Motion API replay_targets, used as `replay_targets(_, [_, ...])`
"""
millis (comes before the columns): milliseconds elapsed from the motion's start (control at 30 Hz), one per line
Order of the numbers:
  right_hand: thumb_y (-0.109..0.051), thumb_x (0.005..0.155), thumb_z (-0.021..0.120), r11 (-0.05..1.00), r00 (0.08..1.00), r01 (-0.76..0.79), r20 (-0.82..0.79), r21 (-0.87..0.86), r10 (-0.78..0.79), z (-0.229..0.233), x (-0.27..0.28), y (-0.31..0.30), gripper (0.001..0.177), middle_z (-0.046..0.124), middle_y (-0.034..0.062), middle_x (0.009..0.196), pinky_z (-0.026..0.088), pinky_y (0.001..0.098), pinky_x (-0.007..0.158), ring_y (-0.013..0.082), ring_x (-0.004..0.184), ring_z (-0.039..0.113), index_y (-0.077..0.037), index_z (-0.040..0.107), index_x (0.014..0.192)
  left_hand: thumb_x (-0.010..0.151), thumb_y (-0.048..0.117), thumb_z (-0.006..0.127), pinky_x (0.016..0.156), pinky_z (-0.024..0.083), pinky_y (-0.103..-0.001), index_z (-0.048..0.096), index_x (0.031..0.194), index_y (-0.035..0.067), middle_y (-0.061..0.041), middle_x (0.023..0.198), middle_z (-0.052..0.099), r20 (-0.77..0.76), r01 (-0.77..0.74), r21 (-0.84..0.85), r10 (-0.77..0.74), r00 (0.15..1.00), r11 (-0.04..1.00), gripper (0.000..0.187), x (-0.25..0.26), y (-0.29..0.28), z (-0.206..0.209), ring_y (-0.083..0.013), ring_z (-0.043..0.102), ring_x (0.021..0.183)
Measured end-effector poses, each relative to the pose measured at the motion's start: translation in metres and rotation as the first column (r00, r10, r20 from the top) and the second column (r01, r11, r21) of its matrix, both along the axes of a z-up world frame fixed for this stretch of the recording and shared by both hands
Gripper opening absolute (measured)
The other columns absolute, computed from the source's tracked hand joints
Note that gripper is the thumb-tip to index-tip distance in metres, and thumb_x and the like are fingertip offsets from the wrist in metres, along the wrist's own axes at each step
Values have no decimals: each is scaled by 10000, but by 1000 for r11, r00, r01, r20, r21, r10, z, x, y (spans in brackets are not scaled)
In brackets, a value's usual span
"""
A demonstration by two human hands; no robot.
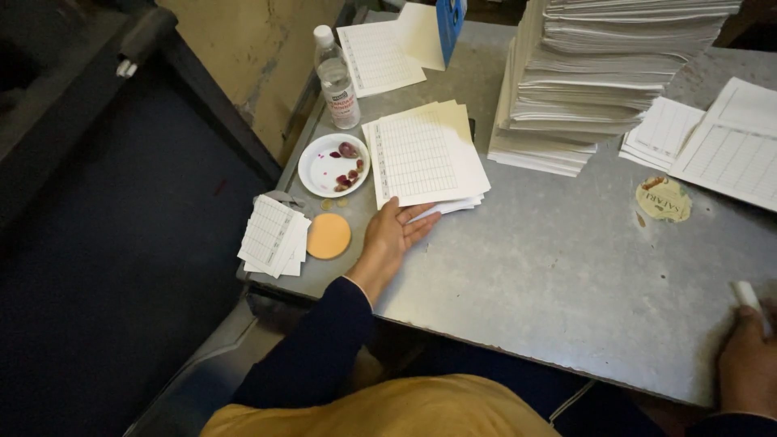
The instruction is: The person applies glue to the edge of a sheet of paper using a glue stick, then presses it onto a stack of papers. They repeat this process, picking up sheets from a pile, applying glue, and stacking them.
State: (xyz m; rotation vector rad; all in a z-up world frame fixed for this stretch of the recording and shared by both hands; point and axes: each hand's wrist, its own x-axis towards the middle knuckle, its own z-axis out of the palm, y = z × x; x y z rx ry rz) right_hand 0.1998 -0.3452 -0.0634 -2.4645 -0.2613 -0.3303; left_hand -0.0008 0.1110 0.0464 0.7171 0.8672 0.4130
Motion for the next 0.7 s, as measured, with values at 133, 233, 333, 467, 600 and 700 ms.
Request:
replay_targets(133, [-125,1134,616,996,992,17,130,-90,-6,-1,1,-2,299,651,328,1175,421,504,860,484,1053,587,89,675,1333,1002,423,270,715,580,-297,449,1361,-22,-227,1182,673,-49,193,-9,-194,980,981,599,-6,-5,2,-337,695,964])
replay_targets(233, [-160,998,740,973,958,57,287,-222,9,-6,7,-11,349,703,272,1122,472,473,871,427,1025,636,69,754,1261,990,469,300,654,554,-253,572,1246,-56,-207,1158,691,-130,369,-5,-367,921,929,645,-11,-14,2,-299,706,938])
replay_targets(333, [-152,930,730,990,957,82,288,-116,-46,18,-16,15,396,658,274,1093,486,447,832,407,969,626,95,682,1236,951,407,413,642,536,-263,635,1122,-3,-197,1057,728,-173,501,34,-488,855,865,498,-23,-30,-11,-290,724,860])
replay_targets(467, [99,814,717,985,884,-154,434,-83,175,4,-50,0,307,617,302,925,446,527,929,491,967,598,115,684,1119,979,279,431,728,588,-331,614,1210,-20,-264,1083,704,-203,731,173,-703,682,660,420,-29,-57,-33,-336,714,954])
replay_targets(600, [5,799,676,995,917,-31,394,-91,65,61,-117,-5,330,628,227,1151,434,540,945,445,1091,582,-23,665,1128,971,241,463,727,584,-401,631,1189,-33,-312,1065,711,-213,819,218,-793,571,531,388,-11,-90,-56,-388,720,944])
replay_targets(700, [-98,909,661,989,924,104,379,-103,-58,68,-153,-37,231,616,102,1199,409,406,915,251,1016,609,-118,664,1140,934,186,488,673,548,-311,689,1056,20,-194,949,778,-298,790,354,-741,602,500,287,-2,-114,-31,-262,751,810])
